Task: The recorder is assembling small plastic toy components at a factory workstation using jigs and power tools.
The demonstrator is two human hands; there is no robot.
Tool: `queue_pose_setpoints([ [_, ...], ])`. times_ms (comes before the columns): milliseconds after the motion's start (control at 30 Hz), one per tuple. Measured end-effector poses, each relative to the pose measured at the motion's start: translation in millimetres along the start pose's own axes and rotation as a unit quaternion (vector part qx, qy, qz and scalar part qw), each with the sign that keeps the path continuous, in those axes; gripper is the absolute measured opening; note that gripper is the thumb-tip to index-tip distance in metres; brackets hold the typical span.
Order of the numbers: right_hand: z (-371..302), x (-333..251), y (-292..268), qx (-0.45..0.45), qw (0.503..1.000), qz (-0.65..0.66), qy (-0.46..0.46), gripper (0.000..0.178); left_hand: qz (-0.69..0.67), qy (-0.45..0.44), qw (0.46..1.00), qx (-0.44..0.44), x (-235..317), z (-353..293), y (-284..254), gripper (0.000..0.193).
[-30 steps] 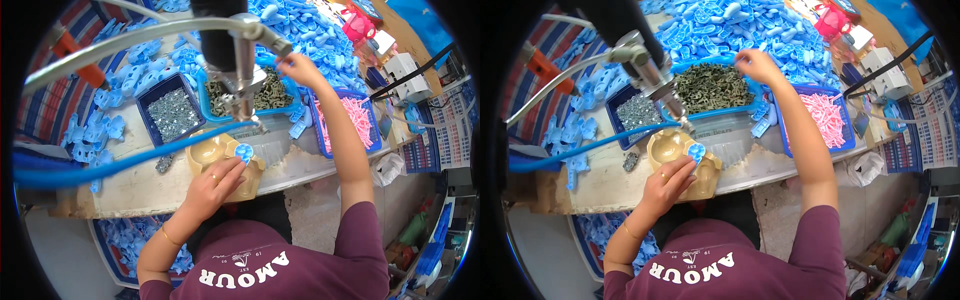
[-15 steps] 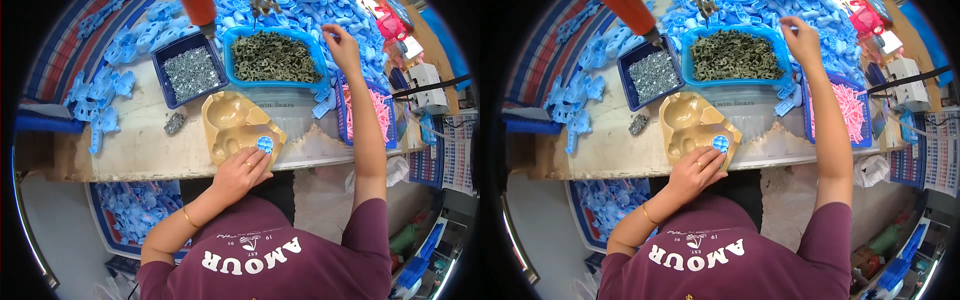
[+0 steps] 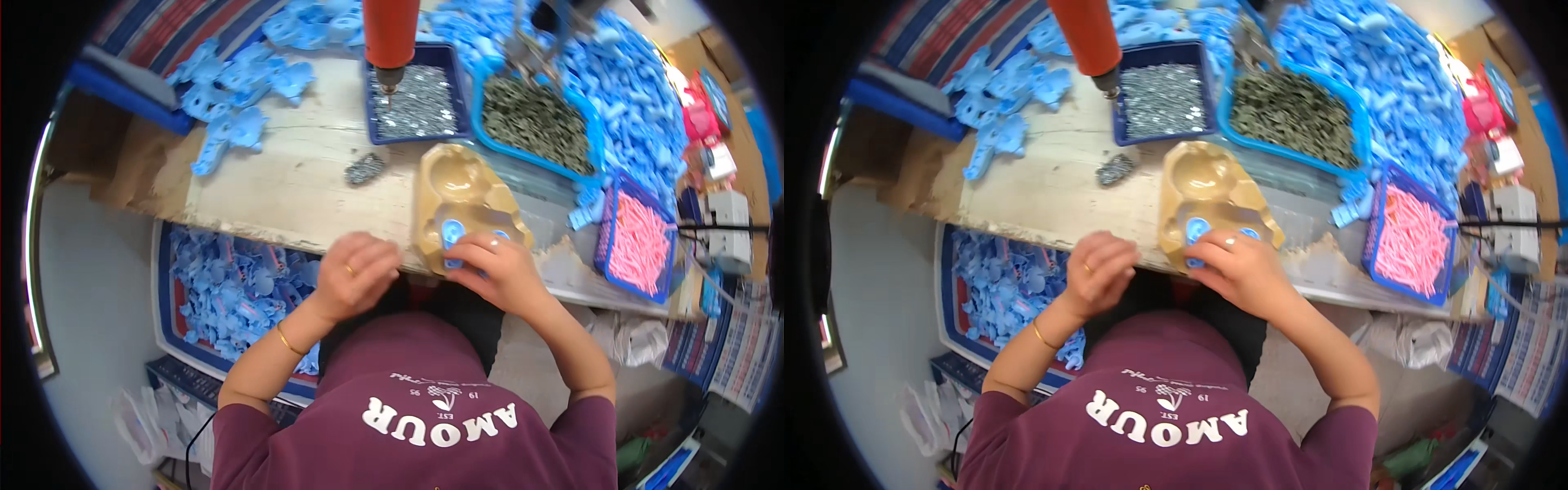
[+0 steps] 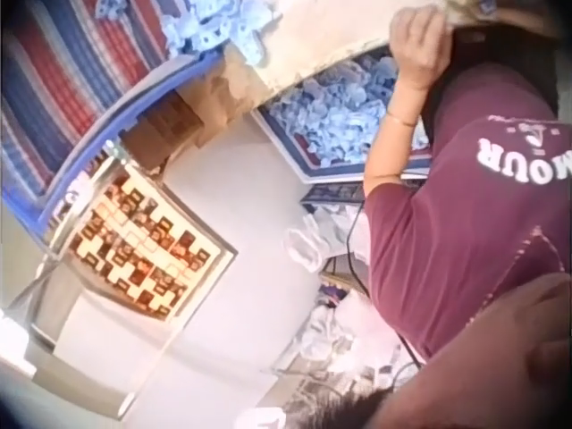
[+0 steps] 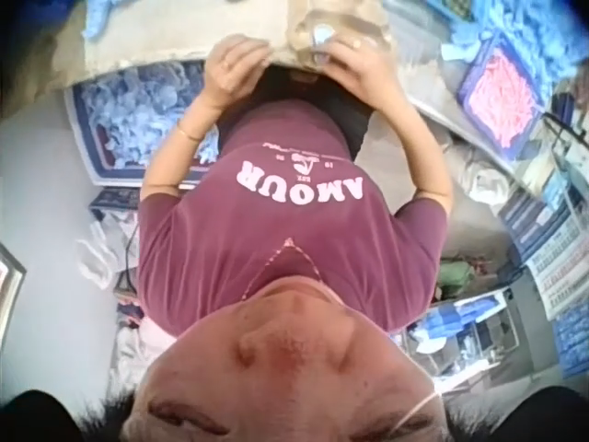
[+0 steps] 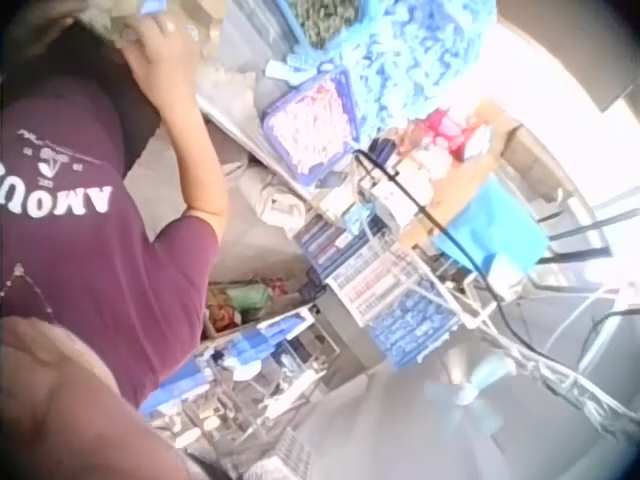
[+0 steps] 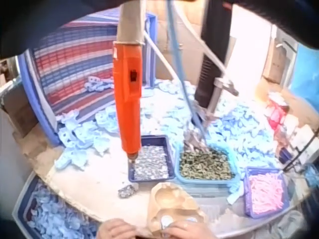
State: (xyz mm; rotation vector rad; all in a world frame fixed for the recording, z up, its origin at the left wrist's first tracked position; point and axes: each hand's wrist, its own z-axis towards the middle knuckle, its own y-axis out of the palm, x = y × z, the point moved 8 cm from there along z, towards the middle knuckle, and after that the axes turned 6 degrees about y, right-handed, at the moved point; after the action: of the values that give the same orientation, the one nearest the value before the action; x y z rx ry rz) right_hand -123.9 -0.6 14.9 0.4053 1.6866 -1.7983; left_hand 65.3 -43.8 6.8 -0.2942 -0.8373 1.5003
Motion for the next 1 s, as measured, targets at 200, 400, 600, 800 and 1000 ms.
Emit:
queue_pose_setpoints([
  [200, -1.7, 2.9, -15.4, 0.003, 0.993, 0.061, 0.103, 0.023, 0.315, -0.2, 0.924, 0.079, -130.3, -40.4, -95.6, 0.031],
  [400, 11.7, -10.7, -3.9, -0.008, 0.994, 0.077, 0.079, 0.013, 0.366, -0.323, 0.872, -0.041, -234.8, -95.3, -163.5, 0.022],
  [600, 15.0, -14.8, 3.8, -0.029, 0.986, 0.123, 0.106, 0.014, 0.26, -0.21, 0.94, 0.068, -121.2, -35.0, -131.3, 0.017],
  [800, 49.8, -0.7, 39.0, 0.096, 0.849, 0.465, 0.23, 0.049, 0.173, -0.088, 0.98, 0.05, 5.6, 10.3, -32.1, 0.024],
  [1000, 41.0, 32.6, -4.5, 0.169, 0.835, 0.462, 0.246, 0.056, 0.074, -0.04, 0.996, 0.01, 44.3, 42.9, 11.4, 0.037],
])
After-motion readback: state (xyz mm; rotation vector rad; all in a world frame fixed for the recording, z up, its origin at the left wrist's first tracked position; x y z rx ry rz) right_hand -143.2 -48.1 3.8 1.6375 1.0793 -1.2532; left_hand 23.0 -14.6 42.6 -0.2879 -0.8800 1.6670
